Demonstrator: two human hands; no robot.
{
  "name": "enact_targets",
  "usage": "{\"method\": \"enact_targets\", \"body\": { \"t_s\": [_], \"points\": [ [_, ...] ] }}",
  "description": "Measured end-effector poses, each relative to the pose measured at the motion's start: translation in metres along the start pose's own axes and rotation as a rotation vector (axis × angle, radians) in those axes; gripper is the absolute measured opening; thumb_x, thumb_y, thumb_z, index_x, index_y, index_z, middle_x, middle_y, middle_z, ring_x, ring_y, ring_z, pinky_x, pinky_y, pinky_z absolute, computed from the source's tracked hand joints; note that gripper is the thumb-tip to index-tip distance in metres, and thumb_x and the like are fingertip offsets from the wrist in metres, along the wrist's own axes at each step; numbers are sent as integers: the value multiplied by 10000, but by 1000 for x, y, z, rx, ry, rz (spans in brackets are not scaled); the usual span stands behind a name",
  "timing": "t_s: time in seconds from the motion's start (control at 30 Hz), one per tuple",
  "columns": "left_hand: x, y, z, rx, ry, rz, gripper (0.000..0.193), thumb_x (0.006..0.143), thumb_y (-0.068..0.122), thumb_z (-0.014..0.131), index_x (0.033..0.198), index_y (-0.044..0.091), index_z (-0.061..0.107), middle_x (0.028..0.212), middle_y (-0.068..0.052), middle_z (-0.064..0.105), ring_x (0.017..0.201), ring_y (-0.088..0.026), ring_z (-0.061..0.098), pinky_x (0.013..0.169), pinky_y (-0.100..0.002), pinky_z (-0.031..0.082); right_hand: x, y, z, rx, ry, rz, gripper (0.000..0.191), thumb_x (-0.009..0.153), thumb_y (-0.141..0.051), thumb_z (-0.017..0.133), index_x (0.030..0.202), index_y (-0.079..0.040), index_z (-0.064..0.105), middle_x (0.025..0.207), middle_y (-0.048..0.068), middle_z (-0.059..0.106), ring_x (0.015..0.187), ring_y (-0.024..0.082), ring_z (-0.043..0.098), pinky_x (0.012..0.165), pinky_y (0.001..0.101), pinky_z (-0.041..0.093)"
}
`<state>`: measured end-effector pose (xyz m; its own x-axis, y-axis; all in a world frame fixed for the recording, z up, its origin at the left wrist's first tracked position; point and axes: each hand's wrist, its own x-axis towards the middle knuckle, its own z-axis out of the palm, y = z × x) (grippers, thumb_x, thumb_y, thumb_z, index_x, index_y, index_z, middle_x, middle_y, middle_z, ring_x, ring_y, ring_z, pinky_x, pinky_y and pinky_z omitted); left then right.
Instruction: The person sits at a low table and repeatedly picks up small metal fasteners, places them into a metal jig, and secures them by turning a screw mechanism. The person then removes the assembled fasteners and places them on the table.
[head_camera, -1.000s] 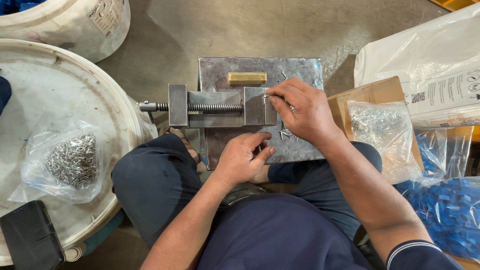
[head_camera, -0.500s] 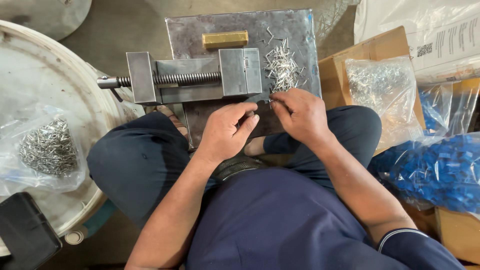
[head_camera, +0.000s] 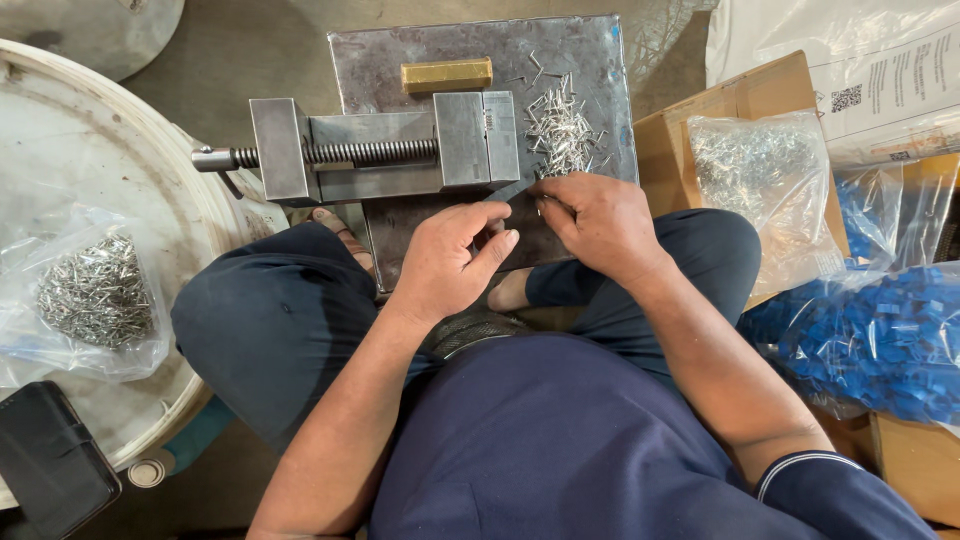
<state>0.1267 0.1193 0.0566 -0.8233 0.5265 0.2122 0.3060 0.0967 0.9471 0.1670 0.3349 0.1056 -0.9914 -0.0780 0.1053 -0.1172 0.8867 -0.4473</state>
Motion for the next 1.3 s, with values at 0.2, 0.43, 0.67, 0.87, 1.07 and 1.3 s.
{"method": "enact_targets", "body": {
  "t_s": [0.2,0.43,0.67,0.87,1.07,1.3],
  "points": [
    [1,3,-2,14,7,53,282,936,207,741,1152,32,695,927,-99,721,834,-263,697,753,-354,549,5,0,-2,-70,-10,-18,133,925,-187,729,1022,-104,765,896,110,740,821,318,719,686,408,548],
    [4,7,-6,77,-41,29,340,923,323,732,1084,25,711,852,-135,703,803,-319,670,707,-402,519,-10,-12,11,224,133,125,123,940,-110,773,1032,-35,741,778,77,700,620,139,635,590,283,509],
    [6,5,-7,56,-44,28,213,983,267,661,1033,69,722,835,-149,681,813,-356,657,705,-422,505,-16,-16,36,636,134,241,99,954,-82,741,1037,-32,719,796,42,676,686,68,586,618,230,483],
    [5,2,-7,-29,-19,21,189,985,220,653,1074,71,727,862,-131,703,821,-328,686,715,-394,526,-3,-14,13,621,35,45,77,929,-49,738,994,-31,701,904,44,692,766,126,629,678,267,508],
    [6,6,-9,-32,16,-45,294,950,259,695,1149,43,700,879,-136,726,811,-287,714,720,-369,548,42,-27,-13,267,240,-115,83,939,-64,746,999,-33,699,907,82,698,789,192,691,722,316,543],
    [7,8,-10,-45,-32,-140,353,905,302,716,1162,60,705,840,-91,728,733,-231,699,671,-354,546,67,-46,-24,155,199,-166,68,955,-64,738,1009,-45,701,919,95,694,798,238,701,686,332,545]
  ]
}}
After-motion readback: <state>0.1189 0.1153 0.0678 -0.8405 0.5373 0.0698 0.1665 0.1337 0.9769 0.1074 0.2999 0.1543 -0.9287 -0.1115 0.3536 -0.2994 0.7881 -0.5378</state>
